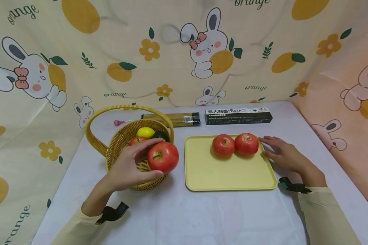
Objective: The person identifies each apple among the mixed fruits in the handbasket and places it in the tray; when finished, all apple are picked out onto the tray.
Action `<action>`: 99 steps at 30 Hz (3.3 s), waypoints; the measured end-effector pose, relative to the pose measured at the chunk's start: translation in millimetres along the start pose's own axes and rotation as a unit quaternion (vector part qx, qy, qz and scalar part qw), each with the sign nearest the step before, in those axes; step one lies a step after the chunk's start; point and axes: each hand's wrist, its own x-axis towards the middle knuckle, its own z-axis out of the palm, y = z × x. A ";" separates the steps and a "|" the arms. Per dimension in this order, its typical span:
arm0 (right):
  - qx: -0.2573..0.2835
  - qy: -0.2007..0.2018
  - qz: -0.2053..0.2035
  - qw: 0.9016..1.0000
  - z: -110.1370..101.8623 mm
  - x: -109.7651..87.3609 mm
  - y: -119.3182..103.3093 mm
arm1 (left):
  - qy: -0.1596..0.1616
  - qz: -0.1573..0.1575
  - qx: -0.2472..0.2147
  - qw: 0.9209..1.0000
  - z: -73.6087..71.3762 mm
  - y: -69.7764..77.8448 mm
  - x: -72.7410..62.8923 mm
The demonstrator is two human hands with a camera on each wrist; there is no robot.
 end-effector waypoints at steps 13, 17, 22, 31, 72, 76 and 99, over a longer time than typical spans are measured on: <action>0.002 -0.001 -0.002 1.000 0.7 -0.5 -0.6 | -0.082 0.071 -0.029 0.994 54.3 24.5 52.8; 0.005 -0.003 0.000 1.000 1.1 -0.3 0.0 | -0.095 0.069 -0.057 0.991 73.7 25.6 65.3; 0.001 -0.001 -0.002 1.000 0.1 -0.9 0.1 | -0.106 0.046 -0.076 0.990 98.2 27.0 78.1; 0.003 -0.001 0.001 1.000 0.0 -1.3 -0.1 | -0.150 0.035 -0.047 0.987 141.2 32.8 101.2; 0.007 -0.006 -0.005 1.000 -0.6 -0.5 0.5 | -0.176 -0.115 0.046 0.977 237.9 17.0 140.9; 0.007 -0.004 -0.005 1.000 -0.3 -0.3 2.0 | -0.167 -0.101 0.054 0.979 241.2 19.6 139.2; -0.001 -0.004 -0.019 1.000 -0.6 0.7 3.3 | -0.124 -0.037 -0.062 0.990 150.0 38.2 81.3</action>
